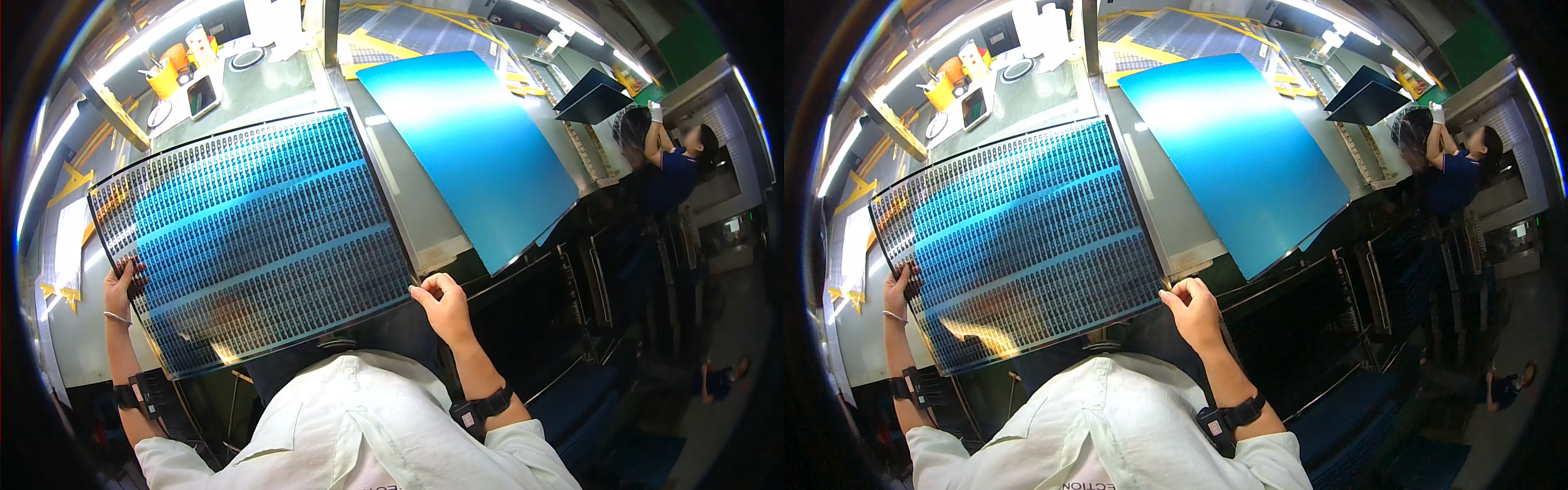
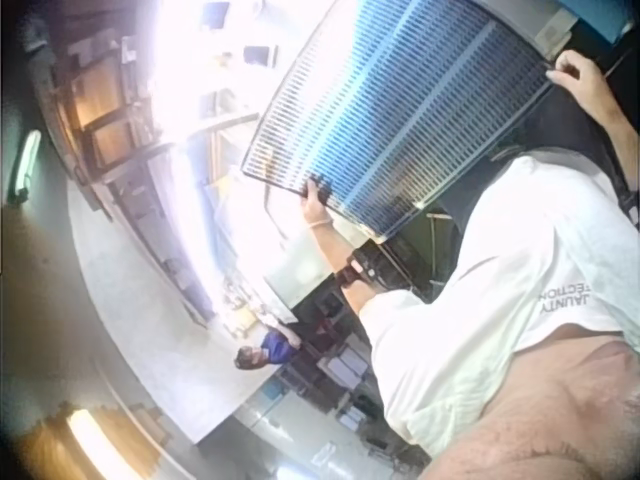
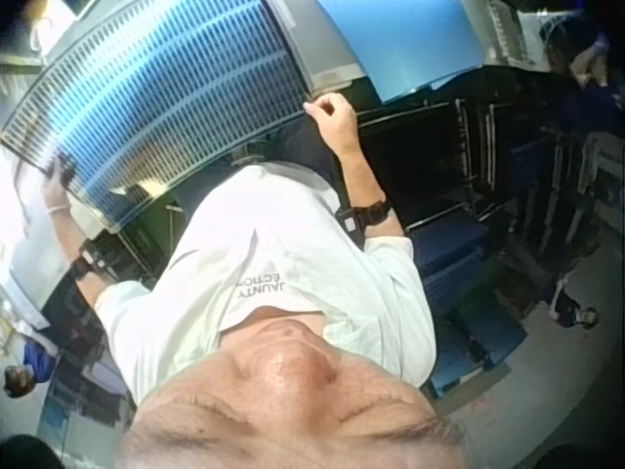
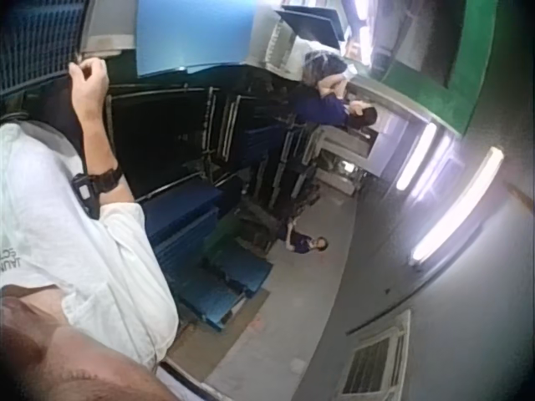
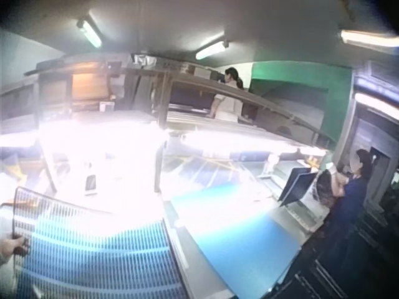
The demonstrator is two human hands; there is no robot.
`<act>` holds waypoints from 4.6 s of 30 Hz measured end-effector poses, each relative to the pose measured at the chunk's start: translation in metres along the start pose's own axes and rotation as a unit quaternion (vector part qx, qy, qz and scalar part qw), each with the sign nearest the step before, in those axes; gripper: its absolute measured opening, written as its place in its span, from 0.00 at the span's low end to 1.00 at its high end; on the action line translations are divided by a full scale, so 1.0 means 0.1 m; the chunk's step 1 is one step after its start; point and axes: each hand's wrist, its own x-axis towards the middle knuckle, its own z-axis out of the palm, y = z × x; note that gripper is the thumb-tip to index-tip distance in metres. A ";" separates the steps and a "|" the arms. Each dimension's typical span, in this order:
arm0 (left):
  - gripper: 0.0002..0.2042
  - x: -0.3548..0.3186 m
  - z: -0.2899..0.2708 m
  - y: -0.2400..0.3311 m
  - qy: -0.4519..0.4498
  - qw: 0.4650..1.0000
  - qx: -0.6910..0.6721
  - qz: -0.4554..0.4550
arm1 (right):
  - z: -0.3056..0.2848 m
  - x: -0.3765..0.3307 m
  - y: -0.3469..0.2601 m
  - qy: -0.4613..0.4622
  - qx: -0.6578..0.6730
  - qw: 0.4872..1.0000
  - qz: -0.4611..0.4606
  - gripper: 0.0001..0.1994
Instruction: Sorting and inspecting large patterned glass or metal panels at a fabrication workstation.
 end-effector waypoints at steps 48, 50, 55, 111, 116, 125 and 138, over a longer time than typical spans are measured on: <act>0.08 -0.01 -0.02 -0.08 0.022 0.999 -0.008 -0.027 | 0.13 -0.07 -0.09 0.010 0.001 0.998 -0.064 0.09; 0.11 -0.05 0.05 0.00 0.024 0.999 0.013 -0.047 | 0.14 -0.08 -0.08 0.030 0.005 0.996 -0.088 0.09; 0.19 -0.17 0.04 0.25 -0.139 0.971 0.043 -0.192 | 0.11 -0.05 -0.07 0.032 -0.021 0.995 -0.091 0.09; 0.34 0.85 0.76 0.19 0.148 0.771 0.619 -0.023 | 1.09 2.32 -0.87 -0.030 -0.365 0.847 -0.386 0.27; 0.36 0.87 0.78 0.20 0.146 0.759 0.632 -0.064 | 0.11 0.61 -0.46 -0.144 -0.347 0.836 -0.400 0.31; 0.38 -1.39 0.47 -0.40 0.221 0.776 0.587 -0.073 | -0.36 -0.06 -0.23 -0.111 -0.278 0.881 -0.366 0.27; 0.25 -1.87 0.58 -0.90 0.409 0.899 -0.048 -0.147 | -0.20 0.37 -0.29 -0.059 -0.297 0.790 -0.533 0.19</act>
